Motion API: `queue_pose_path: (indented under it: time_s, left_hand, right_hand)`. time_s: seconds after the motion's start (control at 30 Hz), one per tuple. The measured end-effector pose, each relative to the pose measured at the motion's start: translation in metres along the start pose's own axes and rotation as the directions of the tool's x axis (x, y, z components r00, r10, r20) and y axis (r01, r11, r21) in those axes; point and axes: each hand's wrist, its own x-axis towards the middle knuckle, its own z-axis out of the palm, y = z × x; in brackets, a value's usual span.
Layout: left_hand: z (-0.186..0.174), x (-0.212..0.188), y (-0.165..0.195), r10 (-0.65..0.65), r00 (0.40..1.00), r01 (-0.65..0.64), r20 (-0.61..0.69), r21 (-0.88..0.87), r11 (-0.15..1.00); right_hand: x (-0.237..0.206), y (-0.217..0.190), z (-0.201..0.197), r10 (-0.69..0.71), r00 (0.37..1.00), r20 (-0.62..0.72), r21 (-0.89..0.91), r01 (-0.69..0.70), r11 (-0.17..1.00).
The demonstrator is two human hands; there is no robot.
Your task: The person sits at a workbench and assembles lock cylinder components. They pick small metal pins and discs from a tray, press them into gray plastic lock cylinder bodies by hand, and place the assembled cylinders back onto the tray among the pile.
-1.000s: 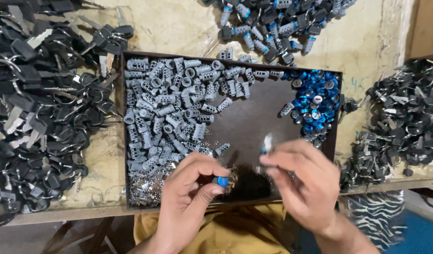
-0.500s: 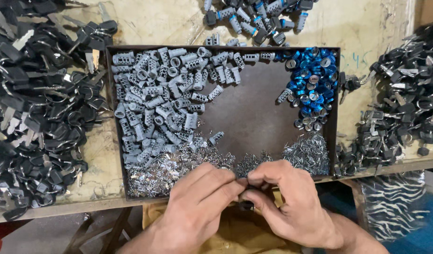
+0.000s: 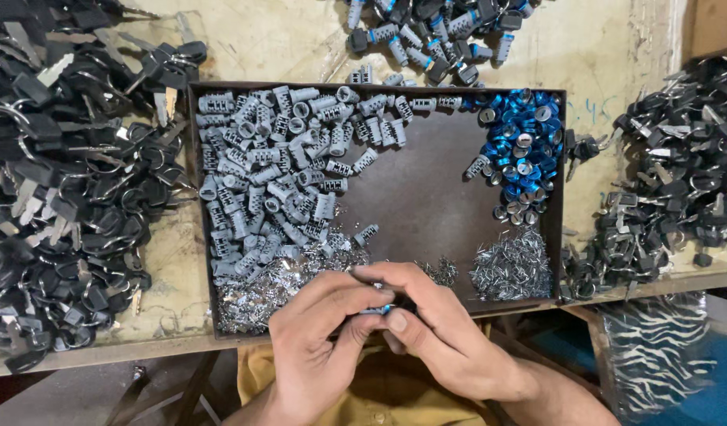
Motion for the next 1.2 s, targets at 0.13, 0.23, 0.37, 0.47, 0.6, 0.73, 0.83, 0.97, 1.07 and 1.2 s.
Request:
queue_pose_path:
  time_s: [0.13,0.23,0.37,0.47,0.6,0.73,0.83,0.97,1.07,1.2]
  left_hand:
    - [-0.003,-0.006,-0.005,-0.183,0.982,0.173,-0.041,-0.191,0.966]
    - [-0.001,-0.008,-0.014,-0.466,0.864,0.471,0.189,-0.629,0.619]
    - [0.010,-0.014,-0.022,-0.455,0.762,0.603,0.460,-0.759,0.243]
    - [0.014,-0.019,-0.025,-0.456,0.747,0.624,0.485,-0.749,0.225]
    - [0.010,-0.020,-0.028,-0.399,0.730,0.667,0.555,-0.705,0.240]
    - [0.011,-0.020,-0.029,-0.411,0.693,0.703,0.592,-0.680,0.207]
    - [0.011,-0.019,-0.028,-0.435,0.693,0.696,0.575,-0.690,0.197]
    - [0.005,-0.010,-0.021,-0.472,0.743,0.630,0.475,-0.734,0.253]
    - [-0.001,-0.003,-0.010,-0.399,0.853,0.513,0.337,-0.680,0.523]
    - [-0.009,0.002,0.001,0.238,0.965,-0.238,0.113,-0.012,0.971]
  right_hand:
    - [-0.004,0.000,0.000,0.013,0.993,-0.117,0.203,0.012,0.979]
    - [-0.007,-0.005,-0.002,-0.419,0.908,0.009,-0.384,0.390,0.837]
    - [-0.006,-0.003,0.009,-0.530,0.842,-0.104,-0.601,0.371,0.708]
    - [-0.005,0.001,0.005,-0.523,0.839,-0.150,-0.585,0.352,0.731]
    - [-0.007,0.009,-0.005,-0.565,0.821,-0.085,-0.563,0.428,0.707]
    - [-0.006,0.014,-0.006,-0.571,0.813,-0.112,-0.584,0.412,0.700]
    - [-0.009,0.016,0.000,-0.607,0.786,-0.118,-0.646,0.404,0.648]
    - [-0.025,0.022,0.015,-0.340,0.896,-0.284,-0.197,0.293,0.936]
    - [-0.034,0.026,0.024,-0.120,0.939,-0.321,0.160,0.178,0.971]
    - [-0.035,0.013,0.018,0.064,0.977,-0.201,0.251,-0.012,0.968]
